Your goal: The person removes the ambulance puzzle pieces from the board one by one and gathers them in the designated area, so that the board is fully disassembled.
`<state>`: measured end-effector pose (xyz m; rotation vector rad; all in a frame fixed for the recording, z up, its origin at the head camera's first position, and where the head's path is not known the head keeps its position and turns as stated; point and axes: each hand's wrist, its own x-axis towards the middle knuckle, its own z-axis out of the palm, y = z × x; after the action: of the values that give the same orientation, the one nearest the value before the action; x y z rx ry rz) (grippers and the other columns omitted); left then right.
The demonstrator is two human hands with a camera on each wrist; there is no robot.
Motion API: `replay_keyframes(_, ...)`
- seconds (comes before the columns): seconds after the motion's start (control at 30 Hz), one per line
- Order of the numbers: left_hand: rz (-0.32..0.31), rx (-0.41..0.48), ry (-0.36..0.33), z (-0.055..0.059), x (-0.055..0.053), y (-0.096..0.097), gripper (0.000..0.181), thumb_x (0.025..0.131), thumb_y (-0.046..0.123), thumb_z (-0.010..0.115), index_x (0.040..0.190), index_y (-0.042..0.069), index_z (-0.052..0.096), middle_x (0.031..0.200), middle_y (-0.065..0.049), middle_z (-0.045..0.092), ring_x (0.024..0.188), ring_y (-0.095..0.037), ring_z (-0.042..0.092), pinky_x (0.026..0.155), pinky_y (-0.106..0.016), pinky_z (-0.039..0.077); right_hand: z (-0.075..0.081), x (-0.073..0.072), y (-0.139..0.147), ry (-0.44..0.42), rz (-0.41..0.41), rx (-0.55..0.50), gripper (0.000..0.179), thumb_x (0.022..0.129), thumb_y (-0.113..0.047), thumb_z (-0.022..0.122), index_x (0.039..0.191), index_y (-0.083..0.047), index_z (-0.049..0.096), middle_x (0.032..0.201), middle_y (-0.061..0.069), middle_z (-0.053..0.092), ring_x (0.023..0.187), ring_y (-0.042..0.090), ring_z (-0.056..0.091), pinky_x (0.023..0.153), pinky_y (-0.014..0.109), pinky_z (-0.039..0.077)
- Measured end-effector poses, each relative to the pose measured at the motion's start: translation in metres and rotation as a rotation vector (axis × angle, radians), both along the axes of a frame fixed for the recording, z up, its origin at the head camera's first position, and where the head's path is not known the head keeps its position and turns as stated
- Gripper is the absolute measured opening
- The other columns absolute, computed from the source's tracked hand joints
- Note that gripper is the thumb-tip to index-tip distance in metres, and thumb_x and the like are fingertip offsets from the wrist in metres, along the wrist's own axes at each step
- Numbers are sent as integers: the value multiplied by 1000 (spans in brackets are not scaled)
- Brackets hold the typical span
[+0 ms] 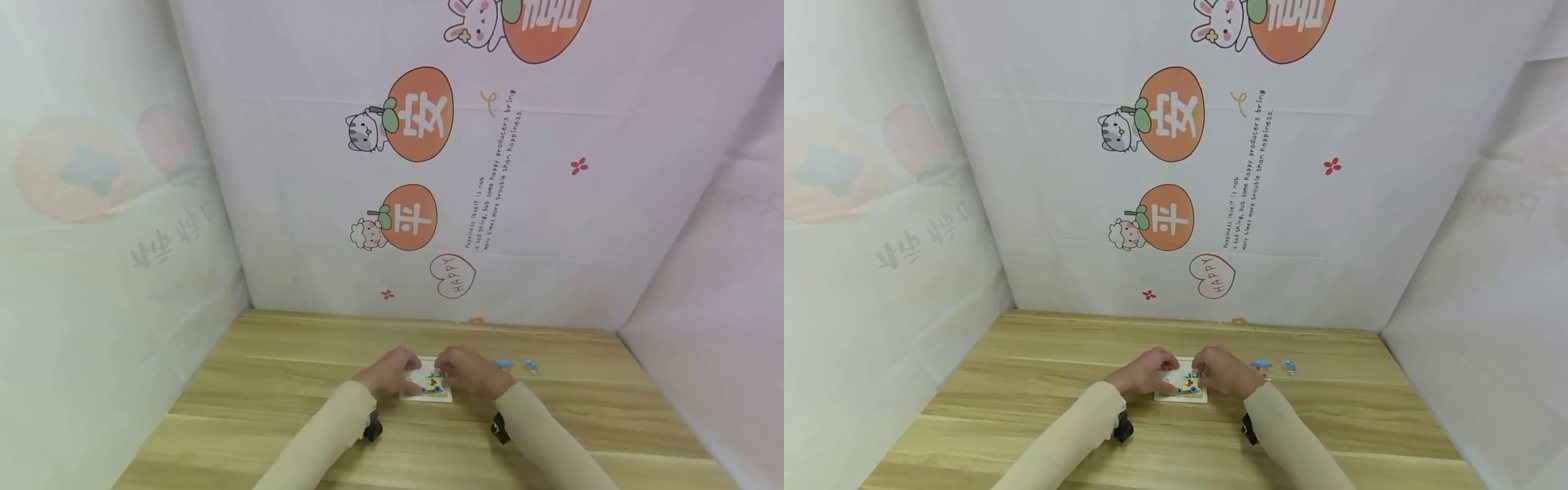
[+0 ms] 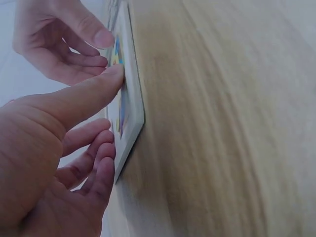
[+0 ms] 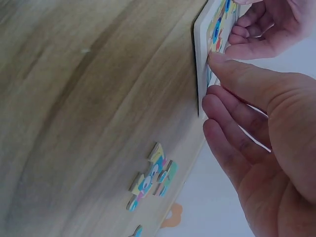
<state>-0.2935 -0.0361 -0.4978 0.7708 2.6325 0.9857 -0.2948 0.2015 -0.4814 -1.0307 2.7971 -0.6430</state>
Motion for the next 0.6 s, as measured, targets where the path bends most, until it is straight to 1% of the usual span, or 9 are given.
replay_keyframes(0.17,-27,-70,63,-2,-2,7,53,85,22,88,130,2,68,124,-9,66,114,-20,63,107,-36,55,0,1,1,6,16,-3,22,88,0,81,110,0,76,110,13,78,98,25,75,86,36,65)
replay_keyframes(0.27,-52,-70,86,-5,-3,13,52,84,22,88,129,1,69,122,-8,67,110,-17,63,105,-33,55,2,2,0,13,41,-1,22,89,1,80,110,0,76,110,13,79,99,26,76,87,36,65)
replay_keyframes(0.33,-52,-56,75,-6,-4,17,51,85,22,89,128,2,69,122,-7,67,109,-15,62,104,-32,55,2,2,-1,21,59,2,22,88,3,80,110,0,76,110,14,79,99,27,76,87,36,66)
replay_keyframes(0.43,-34,-36,48,-7,-4,22,50,85,23,89,127,4,70,121,-4,67,108,-13,61,104,-31,56,2,1,-2,24,73,-3,25,88,4,80,112,1,76,112,15,79,100,28,76,87,37,66)
replay_keyframes(0.5,-29,-27,40,-6,-4,25,48,85,23,89,126,4,71,121,-4,69,110,-14,62,105,-32,55,2,1,-2,10,66,-11,27,87,5,80,113,2,76,113,15,79,100,29,76,87,36,65)
replay_keyframes(0.6,-36,-15,47,-5,-4,28,48,85,21,89,125,3,71,121,-6,71,112,-16,63,106,-34,55,1,1,-1,-22,44,-30,28,86,5,81,114,3,75,114,16,78,100,29,75,86,36,65)
